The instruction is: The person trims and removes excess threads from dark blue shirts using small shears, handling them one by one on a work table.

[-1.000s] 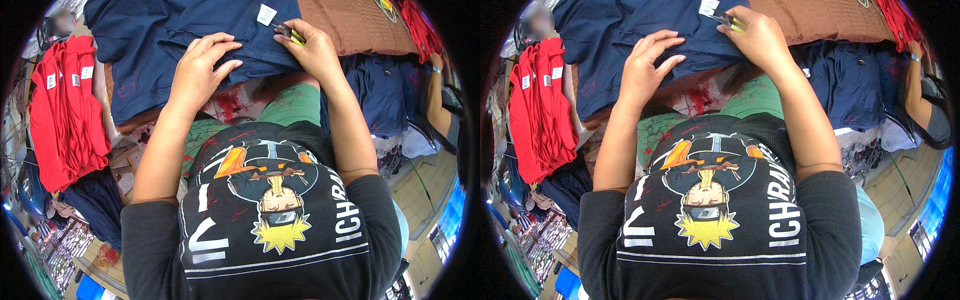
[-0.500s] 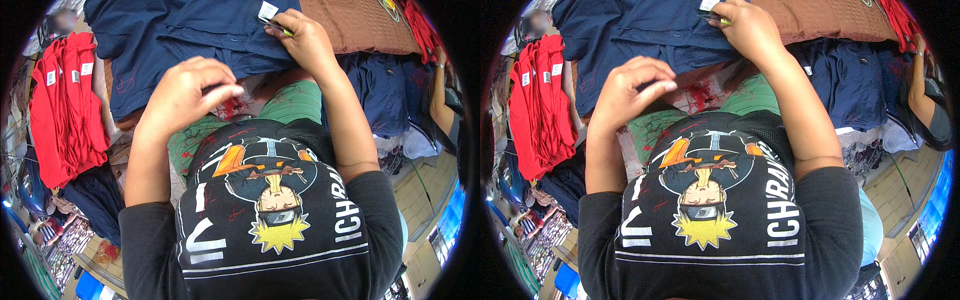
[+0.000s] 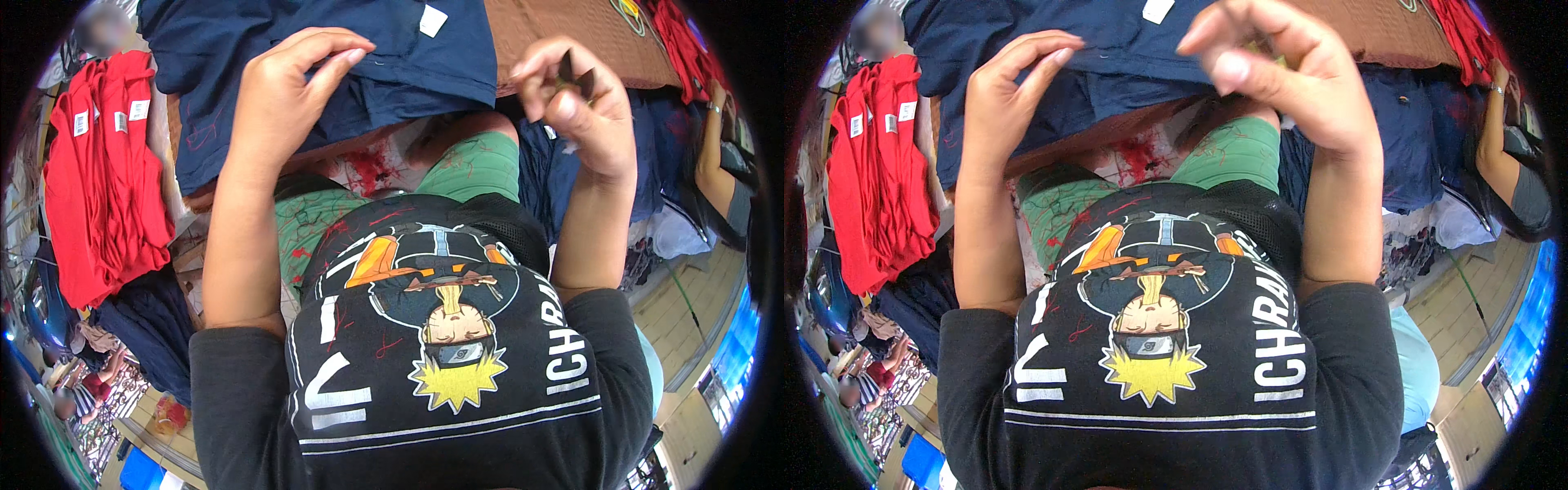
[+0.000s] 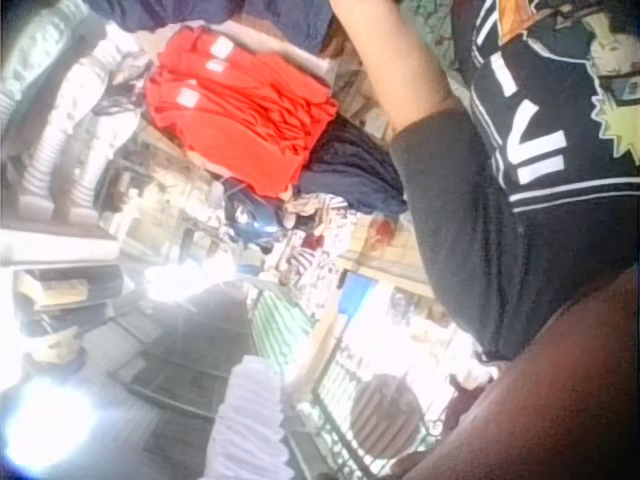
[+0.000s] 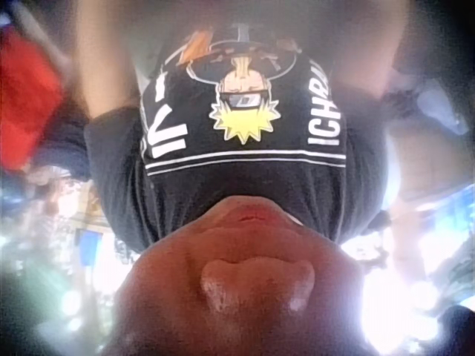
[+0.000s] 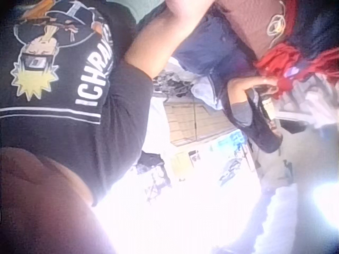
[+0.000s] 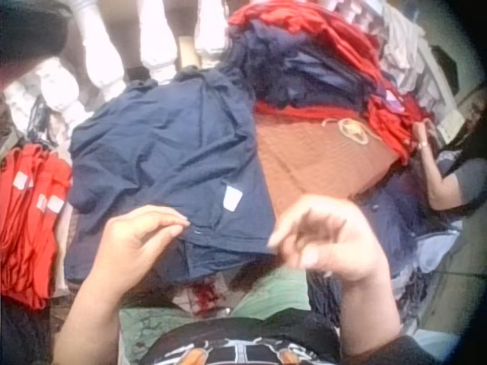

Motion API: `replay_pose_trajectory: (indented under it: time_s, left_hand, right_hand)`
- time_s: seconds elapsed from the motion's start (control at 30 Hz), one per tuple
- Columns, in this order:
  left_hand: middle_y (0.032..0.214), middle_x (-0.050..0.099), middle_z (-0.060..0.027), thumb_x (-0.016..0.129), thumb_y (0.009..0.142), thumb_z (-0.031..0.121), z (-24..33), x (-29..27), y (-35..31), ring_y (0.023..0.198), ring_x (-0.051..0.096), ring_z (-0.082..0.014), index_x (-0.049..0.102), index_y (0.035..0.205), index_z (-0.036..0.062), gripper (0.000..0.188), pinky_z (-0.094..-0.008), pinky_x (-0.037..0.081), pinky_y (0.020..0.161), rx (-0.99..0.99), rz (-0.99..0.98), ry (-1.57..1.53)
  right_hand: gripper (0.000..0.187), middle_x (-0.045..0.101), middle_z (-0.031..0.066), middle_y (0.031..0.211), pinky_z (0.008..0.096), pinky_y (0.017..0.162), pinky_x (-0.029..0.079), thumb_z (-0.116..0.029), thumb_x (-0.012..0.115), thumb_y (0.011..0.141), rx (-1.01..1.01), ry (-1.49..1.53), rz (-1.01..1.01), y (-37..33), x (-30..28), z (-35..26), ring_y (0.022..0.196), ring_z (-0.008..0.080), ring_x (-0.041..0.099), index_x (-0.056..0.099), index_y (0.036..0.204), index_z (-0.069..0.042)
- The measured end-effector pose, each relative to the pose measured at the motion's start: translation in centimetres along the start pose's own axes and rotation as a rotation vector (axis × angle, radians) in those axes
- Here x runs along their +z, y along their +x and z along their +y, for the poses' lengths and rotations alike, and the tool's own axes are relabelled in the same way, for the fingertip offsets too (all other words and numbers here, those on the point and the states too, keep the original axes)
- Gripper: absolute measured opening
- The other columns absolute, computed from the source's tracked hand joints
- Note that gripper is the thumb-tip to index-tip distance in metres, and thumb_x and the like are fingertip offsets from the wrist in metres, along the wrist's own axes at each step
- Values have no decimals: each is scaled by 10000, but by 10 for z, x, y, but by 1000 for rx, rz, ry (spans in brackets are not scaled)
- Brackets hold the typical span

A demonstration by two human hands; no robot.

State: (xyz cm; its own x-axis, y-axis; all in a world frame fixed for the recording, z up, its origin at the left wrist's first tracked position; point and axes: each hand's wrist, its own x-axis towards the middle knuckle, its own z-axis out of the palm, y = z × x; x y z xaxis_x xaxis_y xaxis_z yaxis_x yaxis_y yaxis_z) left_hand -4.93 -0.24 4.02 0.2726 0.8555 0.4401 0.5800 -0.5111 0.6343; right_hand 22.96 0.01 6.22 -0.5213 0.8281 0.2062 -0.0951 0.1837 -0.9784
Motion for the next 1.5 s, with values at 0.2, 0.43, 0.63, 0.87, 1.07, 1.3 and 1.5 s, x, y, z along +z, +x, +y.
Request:
replay_pose_trajectory:
  time_s: [0.2, 0.43, 0.63, 0.87, 1.07, 1.3, 1.5]
  left_hand:
    - [1001, 702, -89, 662, 852, 84, 5, 20, -4, 939, 665, -166, 714, 969, 29, 139, -270, 507, 837, -108, -47, -11]
    - [1048, 691, -86, 697, 825, 127, -5, 43, -1, 938, 669, -190, 715, 1010, 59, 198, -287, 520, 824, -188, -43, 25]
    - [961, 684, -103, 718, 797, 146, -15, 54, 4, 881, 667, -242, 705, 932, 27, 180, -316, 518, 787, -105, -85, 105]
    - [955, 687, -95, 699, 826, 124, -4, 46, 24, 814, 668, -197, 703, 924, 22, 142, -284, 519, 724, -284, -43, -57]
    - [964, 679, -91, 705, 817, 150, -6, 60, 87, 788, 659, -204, 694, 960, 42, 179, -297, 516, 730, -59, 74, 114]
    - [1012, 674, -112, 686, 830, 158, -37, 61, 132, 931, 665, -213, 693, 1019, 67, 210, -320, 509, 800, -134, 183, 181]
    - [1157, 624, -143, 729, 794, 229, -73, 81, 166, 916, 655, -253, 706, 1055, 80, 302, -335, 516, 824, -188, 242, 220]
  right_hand:
    - [452, 528, 31, 733, 176, 457, 228, -373, 632, 869, -5, -43, 63, -12, -29, 12, 509, 15, 342, 584, 1041, 43]
    - [403, 507, -15, 821, 159, 609, 322, -308, 543, 937, 109, -98, 79, 8, 7, 23, 722, 30, 439, 558, 1197, -1]
    - [287, 590, 56, 842, 276, 751, 465, -212, 654, 890, 94, -367, 158, 29, 21, 67, 814, 115, 541, 595, 1136, -76]
    - [278, 678, 63, 841, 268, 713, 483, -201, 733, 821, 215, -305, 326, 32, 2, 57, 768, 91, 588, 647, 997, -3]
    - [212, 699, 72, 862, 278, 746, 495, -196, 712, 840, 185, -340, 404, 29, -15, 71, 807, 108, 629, 668, 943, -15]
    - [213, 704, 113, 889, 319, 767, 510, -201, 695, 845, 260, -457, 357, 36, -26, 75, 844, 188, 681, 660, 972, -33]
    - [249, 699, 126, 891, 350, 755, 516, -248, 695, 840, 210, -548, 346, 48, -24, 79, 838, 258, 684, 651, 974, -43]
